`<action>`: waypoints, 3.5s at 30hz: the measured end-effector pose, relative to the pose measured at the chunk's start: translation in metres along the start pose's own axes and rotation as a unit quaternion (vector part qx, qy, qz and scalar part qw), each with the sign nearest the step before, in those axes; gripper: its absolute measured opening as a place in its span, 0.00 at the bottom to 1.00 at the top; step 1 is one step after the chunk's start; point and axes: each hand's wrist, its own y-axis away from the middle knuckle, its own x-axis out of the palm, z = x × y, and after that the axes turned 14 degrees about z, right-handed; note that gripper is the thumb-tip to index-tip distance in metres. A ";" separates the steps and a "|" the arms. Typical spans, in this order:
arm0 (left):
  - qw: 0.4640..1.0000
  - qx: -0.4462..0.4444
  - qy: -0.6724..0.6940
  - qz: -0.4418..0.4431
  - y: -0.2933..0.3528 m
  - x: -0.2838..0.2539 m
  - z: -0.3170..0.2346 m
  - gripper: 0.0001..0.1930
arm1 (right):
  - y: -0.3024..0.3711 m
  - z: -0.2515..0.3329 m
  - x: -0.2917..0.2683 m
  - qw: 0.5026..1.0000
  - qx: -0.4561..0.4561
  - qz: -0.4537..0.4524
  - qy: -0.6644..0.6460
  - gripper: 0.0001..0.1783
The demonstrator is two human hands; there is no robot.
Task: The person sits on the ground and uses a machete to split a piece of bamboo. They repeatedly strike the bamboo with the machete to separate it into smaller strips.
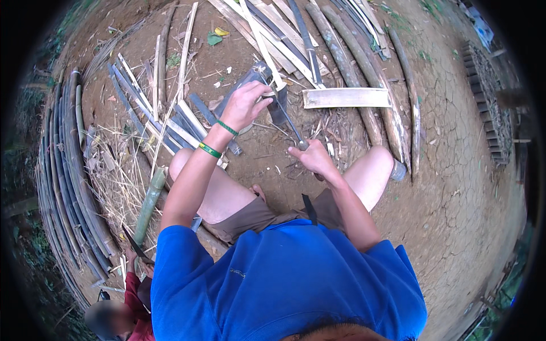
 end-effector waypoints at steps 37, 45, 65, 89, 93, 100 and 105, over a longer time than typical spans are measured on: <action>0.866 -0.251 0.256 -0.349 0.055 -0.033 0.079 0.14 | -0.052 -0.064 0.021 0.957 0.006 -0.025 0.290 0.35; 0.932 -0.151 0.291 -0.158 0.050 -0.021 0.026 0.27 | -0.003 0.045 -0.031 0.979 0.081 0.069 0.171 0.40; 0.979 -0.043 0.196 -0.031 0.028 0.028 0.007 0.09 | -0.056 -0.072 0.011 0.953 0.169 0.159 -0.195 0.16; 0.966 -0.126 0.224 -0.028 0.031 0.024 0.017 0.09 | -0.165 -0.200 0.048 0.971 0.118 -0.018 0.208 0.29; 0.961 -0.166 0.222 0.023 0.037 0.001 0.011 0.09 | -0.170 -0.174 -0.007 0.864 0.210 0.320 -0.327 0.23; 0.935 -0.172 0.305 -0.055 0.035 0.015 0.028 0.07 | -0.171 -0.118 0.018 0.980 0.137 0.046 0.134 0.22; 0.953 -0.170 0.251 -0.007 0.040 0.008 0.012 0.08 | -0.117 -0.075 0.004 0.998 0.036 -0.032 0.051 0.24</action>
